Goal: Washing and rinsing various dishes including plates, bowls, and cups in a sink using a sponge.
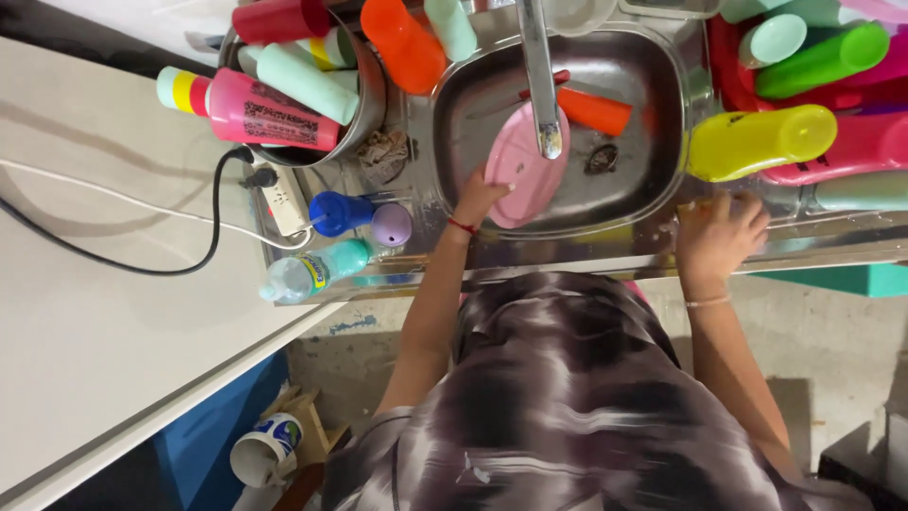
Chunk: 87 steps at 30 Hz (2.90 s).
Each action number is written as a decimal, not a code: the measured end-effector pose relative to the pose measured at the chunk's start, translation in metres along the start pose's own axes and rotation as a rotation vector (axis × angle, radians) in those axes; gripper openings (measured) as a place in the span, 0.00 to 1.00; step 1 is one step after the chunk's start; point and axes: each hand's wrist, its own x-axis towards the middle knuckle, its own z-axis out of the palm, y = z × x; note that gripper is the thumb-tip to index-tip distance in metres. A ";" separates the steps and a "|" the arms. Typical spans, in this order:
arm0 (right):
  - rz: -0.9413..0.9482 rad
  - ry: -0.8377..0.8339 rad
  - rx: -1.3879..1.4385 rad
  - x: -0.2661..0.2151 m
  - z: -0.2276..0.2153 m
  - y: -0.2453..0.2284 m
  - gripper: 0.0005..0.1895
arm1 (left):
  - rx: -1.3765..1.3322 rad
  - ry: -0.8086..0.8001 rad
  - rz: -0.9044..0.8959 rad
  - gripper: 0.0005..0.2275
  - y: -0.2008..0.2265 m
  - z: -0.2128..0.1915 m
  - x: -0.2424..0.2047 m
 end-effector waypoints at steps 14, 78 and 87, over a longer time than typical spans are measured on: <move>-0.078 0.035 0.936 0.039 0.132 -0.138 0.18 | 0.477 -0.010 0.160 0.31 -0.019 0.054 -0.018; -0.607 -0.054 0.577 0.022 0.024 -0.086 0.17 | -1.104 0.187 -0.437 0.07 -0.009 0.030 -0.075; -0.742 -0.280 0.425 0.031 -0.018 -0.057 0.08 | -0.122 0.160 -0.085 0.27 -0.072 -0.027 -0.055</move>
